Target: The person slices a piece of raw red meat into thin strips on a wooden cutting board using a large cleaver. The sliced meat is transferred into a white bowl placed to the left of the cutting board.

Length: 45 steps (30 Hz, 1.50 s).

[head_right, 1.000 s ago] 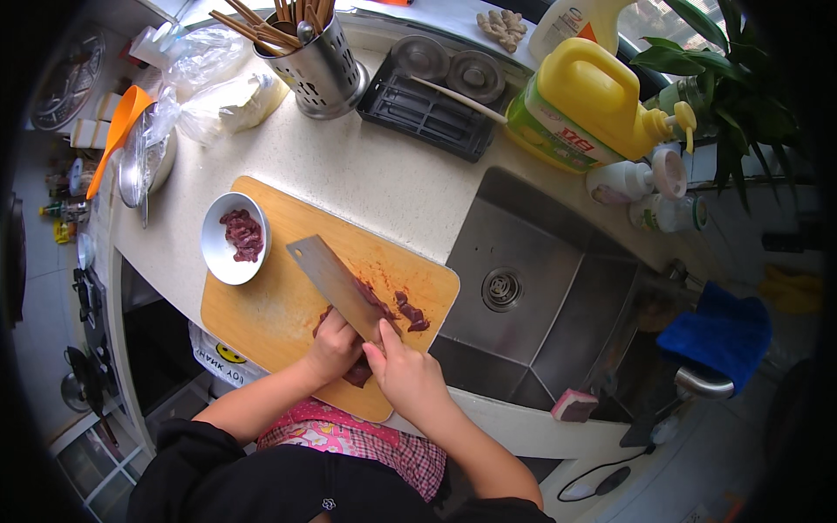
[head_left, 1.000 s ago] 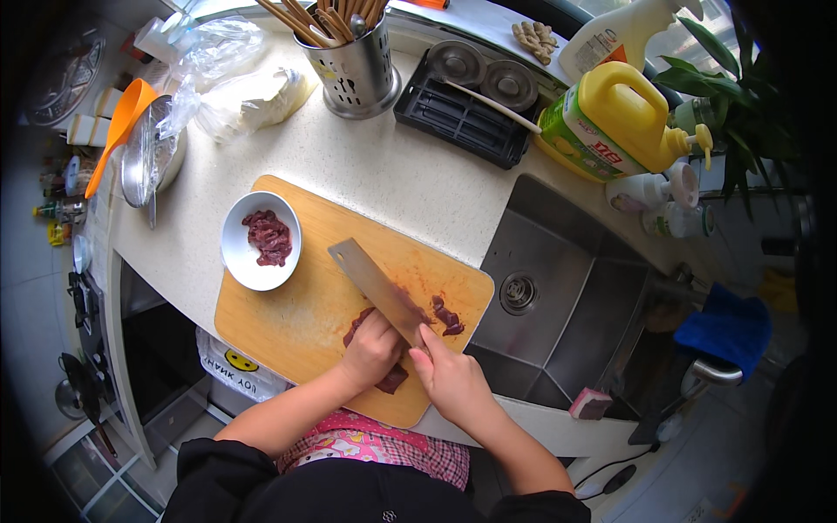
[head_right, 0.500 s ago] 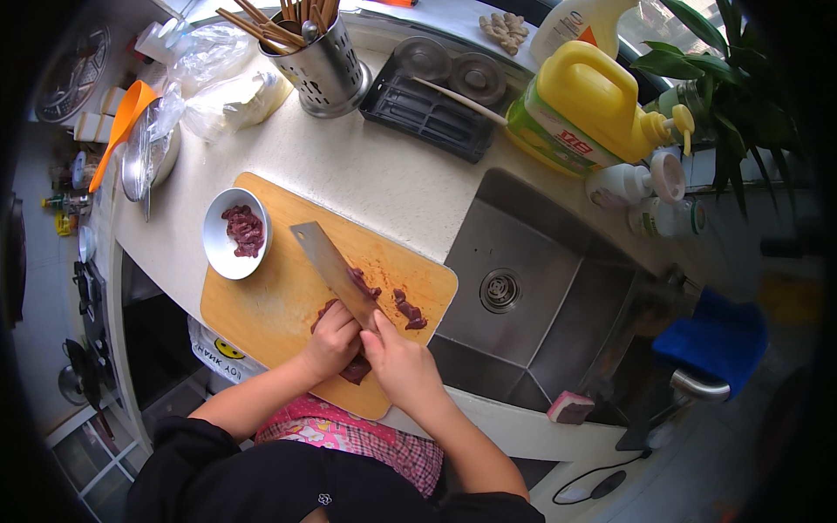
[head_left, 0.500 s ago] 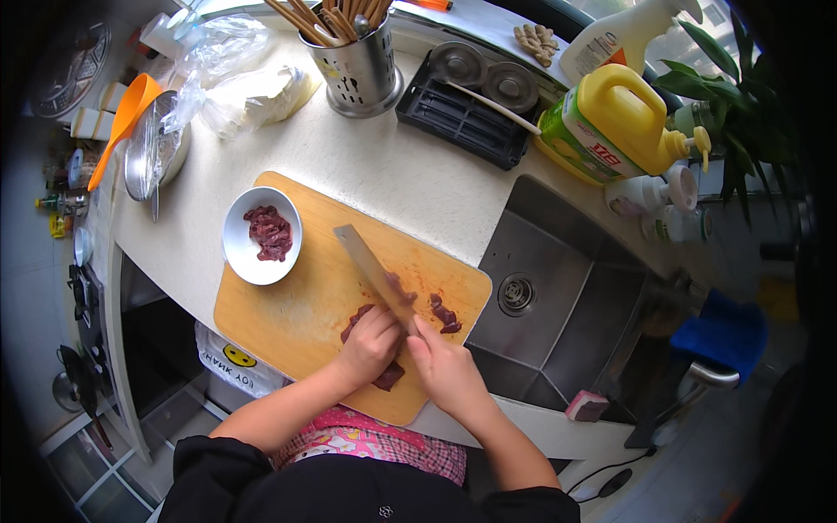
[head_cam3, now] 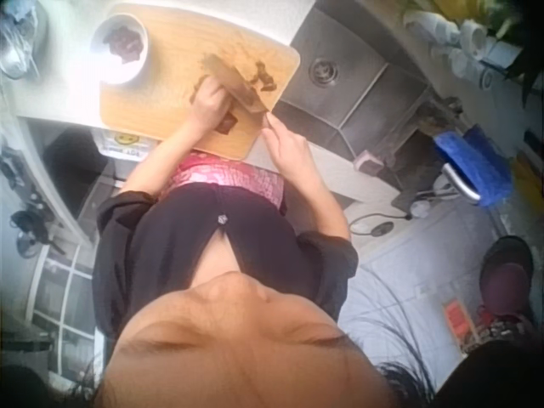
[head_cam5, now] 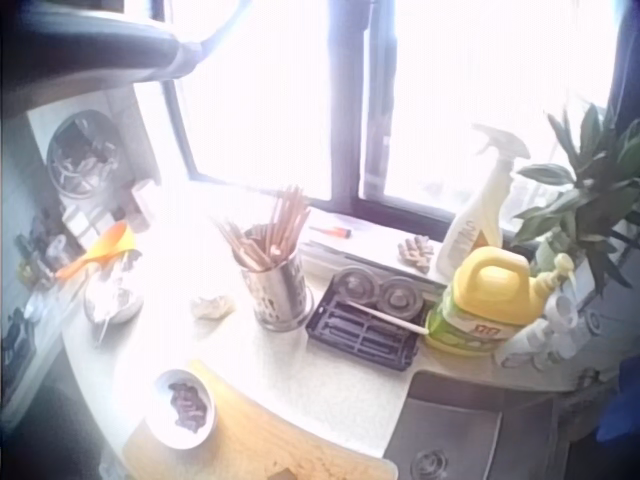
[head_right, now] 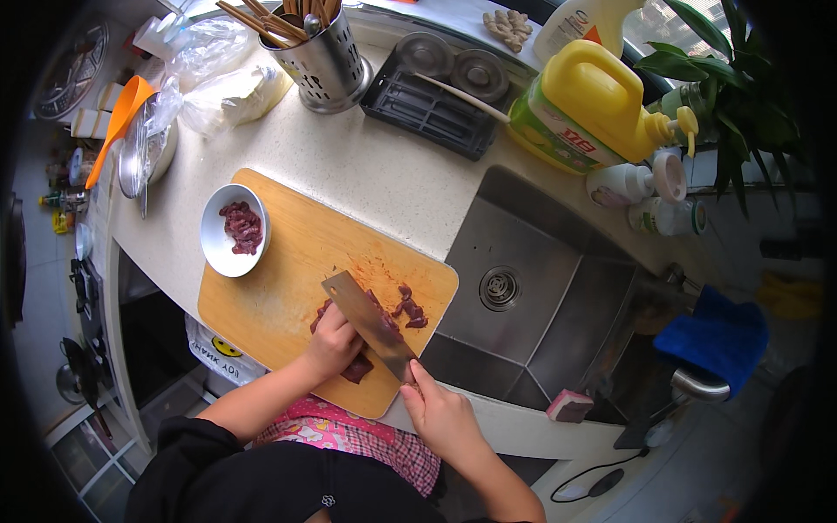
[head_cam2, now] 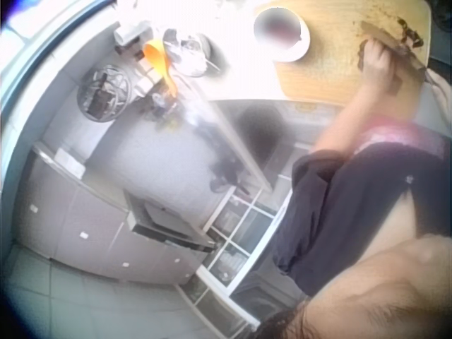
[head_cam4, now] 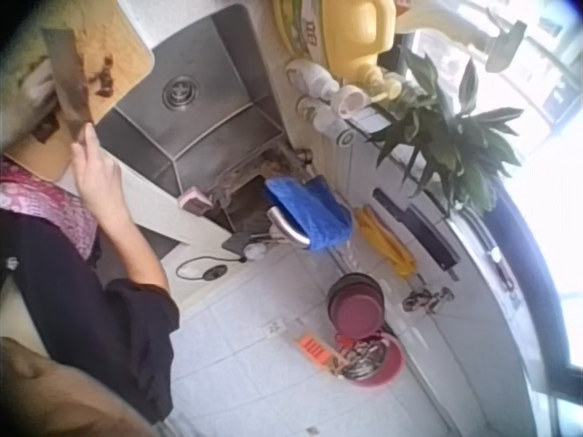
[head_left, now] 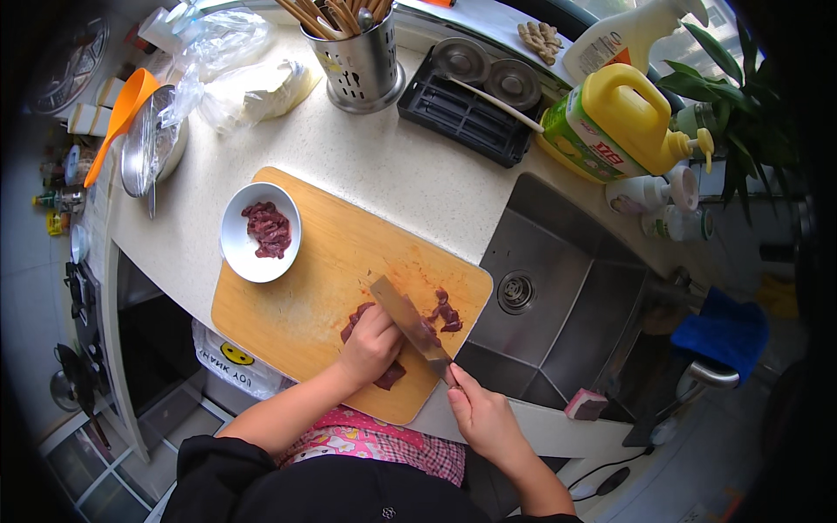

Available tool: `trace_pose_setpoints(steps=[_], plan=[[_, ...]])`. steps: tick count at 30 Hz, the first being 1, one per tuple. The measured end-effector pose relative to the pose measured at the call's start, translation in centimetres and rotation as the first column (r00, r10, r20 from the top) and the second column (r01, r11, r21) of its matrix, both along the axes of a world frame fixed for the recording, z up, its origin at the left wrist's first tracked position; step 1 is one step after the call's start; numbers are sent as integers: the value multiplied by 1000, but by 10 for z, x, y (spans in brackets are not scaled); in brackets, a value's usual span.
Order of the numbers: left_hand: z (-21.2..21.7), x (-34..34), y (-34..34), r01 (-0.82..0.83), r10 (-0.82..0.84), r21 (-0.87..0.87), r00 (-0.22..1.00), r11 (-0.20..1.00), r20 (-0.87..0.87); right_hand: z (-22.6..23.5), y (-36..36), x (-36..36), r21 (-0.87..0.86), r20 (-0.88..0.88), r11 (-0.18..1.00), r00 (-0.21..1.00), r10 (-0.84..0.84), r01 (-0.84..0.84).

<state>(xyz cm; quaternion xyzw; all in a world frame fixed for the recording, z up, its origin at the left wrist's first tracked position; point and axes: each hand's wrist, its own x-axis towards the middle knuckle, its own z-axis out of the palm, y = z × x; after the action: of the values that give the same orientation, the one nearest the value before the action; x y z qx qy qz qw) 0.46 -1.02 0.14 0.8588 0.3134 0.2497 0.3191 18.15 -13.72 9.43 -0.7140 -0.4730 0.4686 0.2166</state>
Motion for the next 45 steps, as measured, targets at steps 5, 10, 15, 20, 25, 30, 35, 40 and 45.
trace_pose_setpoints(steps=[5,10,15,20,25,30,35,40,45], plan=[[-3,-1,0,-32,31,35,999,999,25,9,1,16,-60,-42,996,997,60,-63],[-6,-5,-2,-27,27,-8,999,1000,17,15,5,18,-98,41,985,988,150,-145],[-3,-2,1,-42,42,-21,999,999,8,9,10,17,-39,34,990,990,138,-137],[3,8,8,-45,47,-29,998,999,49,-19,55,-6,0,60,991,990,130,-130],[-2,5,7,-59,60,-24,998,998,22,-22,59,-14,8,59,994,993,106,-107],[-4,0,10,-15,15,-29,1000,999,1,-9,16,-6,49,-43,998,999,-29,31],[-5,-1,13,35,-35,7,999,999,34,-34,60,-5,-88,-179,990,976,-126,112],[-7,-13,2,38,-39,13,996,999,76,-13,52,15,-202,-311,950,904,-293,238],[-6,-4,-3,18,-18,-7,1000,1000,6,3,39,10,-54,-126,998,992,-29,22]])
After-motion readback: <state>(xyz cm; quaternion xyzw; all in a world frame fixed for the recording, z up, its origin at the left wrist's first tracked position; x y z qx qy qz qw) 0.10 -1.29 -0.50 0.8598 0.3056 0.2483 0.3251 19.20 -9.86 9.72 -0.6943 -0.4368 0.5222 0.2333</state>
